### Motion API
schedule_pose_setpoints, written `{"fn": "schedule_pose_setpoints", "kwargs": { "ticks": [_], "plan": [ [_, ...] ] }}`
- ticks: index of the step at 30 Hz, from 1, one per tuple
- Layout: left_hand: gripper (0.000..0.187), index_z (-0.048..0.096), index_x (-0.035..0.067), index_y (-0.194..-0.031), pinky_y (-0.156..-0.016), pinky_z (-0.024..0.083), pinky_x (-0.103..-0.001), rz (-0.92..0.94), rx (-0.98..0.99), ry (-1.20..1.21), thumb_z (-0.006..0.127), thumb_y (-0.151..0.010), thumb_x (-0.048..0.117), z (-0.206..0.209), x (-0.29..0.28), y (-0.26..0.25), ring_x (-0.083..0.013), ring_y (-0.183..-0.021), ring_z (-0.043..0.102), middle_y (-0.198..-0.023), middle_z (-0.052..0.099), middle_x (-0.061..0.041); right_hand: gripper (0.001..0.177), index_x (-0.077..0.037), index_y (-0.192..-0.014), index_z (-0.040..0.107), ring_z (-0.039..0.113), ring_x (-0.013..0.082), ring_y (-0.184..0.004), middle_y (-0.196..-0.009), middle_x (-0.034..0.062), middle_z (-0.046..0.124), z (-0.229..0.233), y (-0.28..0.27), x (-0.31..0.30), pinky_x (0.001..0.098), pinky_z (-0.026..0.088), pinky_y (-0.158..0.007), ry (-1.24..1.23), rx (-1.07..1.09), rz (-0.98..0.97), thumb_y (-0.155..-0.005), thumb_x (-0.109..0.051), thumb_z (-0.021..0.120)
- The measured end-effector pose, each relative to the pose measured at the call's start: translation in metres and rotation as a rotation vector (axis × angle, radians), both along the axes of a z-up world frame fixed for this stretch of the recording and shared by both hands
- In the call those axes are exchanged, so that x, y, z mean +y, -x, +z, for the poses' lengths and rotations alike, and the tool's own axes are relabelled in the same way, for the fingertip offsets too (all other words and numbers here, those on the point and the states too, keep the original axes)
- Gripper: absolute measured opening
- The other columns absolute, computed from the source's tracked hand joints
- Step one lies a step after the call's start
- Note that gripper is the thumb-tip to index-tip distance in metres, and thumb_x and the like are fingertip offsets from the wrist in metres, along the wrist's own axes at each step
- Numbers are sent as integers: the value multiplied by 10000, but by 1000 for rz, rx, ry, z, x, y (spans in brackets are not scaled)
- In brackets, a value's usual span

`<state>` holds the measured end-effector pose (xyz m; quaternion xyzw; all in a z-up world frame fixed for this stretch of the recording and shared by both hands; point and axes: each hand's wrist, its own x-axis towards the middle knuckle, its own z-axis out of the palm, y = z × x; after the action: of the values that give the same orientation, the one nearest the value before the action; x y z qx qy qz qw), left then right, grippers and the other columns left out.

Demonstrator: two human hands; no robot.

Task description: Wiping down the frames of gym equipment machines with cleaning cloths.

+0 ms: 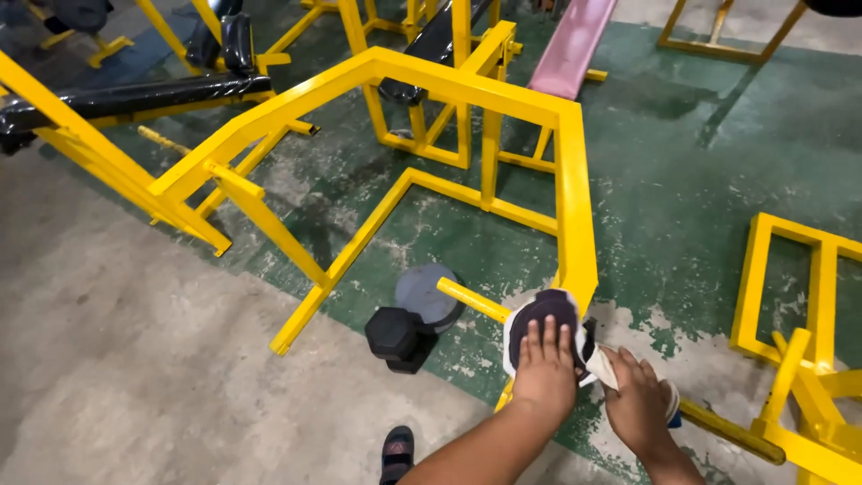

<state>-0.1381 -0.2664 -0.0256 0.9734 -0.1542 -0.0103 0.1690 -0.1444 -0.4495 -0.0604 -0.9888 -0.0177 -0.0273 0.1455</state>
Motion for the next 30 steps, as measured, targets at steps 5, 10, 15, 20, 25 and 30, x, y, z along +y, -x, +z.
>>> {"fn": "schedule_pose_setpoints", "kwargs": {
  "ticks": [5,10,15,20,25,30],
  "plan": [
    [683,158,-216,-1555,-1121,272,-662,-86,260,-320,422,-1020,117,66,18,40,-718,-1377,217,-1548,128,-543,736,-320,-1528,451,407,368,-1482,-1610,37,448,14,3,7,660,298,-1151,-25,154,-52,-842,-160,664],
    [604,336,-222,-1431,-854,540,-516,125,283,-14,457,-1056,236,72,46,41,-528,-1036,576,-1245,478,-425,815,-331,-1519,455,427,355,-1455,-1596,12,460,12,5,9,593,307,-1119,-10,106,-43,-769,-110,686],
    [736,692,-32,-1139,-883,535,-510,467,737,327,186,-1115,501,26,70,-11,-399,-993,686,-1137,704,-221,797,-293,-1496,488,441,377,-1438,-1575,28,483,18,6,13,591,325,-1103,21,82,-44,-755,-68,676],
    [520,722,-7,-1192,-686,600,-355,725,1243,1371,507,-1078,453,-10,98,-6,-226,-825,724,-1044,772,-133,746,-336,-1477,516,469,341,-1411,-1536,16,528,25,5,17,567,315,-1091,17,55,-62,-774,-159,692],
    [512,684,-32,-1256,-780,614,-358,608,1640,1729,436,-1085,382,-20,106,25,-237,-907,751,-1075,774,-140,816,-383,-1527,406,376,346,-1484,-1610,-19,420,3,5,5,599,297,-1115,97,83,-44,-778,-165,645],
    [483,689,-40,-1229,-746,621,-384,672,1685,1799,417,-1064,323,6,108,46,-273,-875,750,-1072,773,-173,762,-373,-1530,404,440,368,-1440,-1586,-18,459,-15,7,-1,600,344,-1062,135,-115,10,-808,-259,621]
  ]
}}
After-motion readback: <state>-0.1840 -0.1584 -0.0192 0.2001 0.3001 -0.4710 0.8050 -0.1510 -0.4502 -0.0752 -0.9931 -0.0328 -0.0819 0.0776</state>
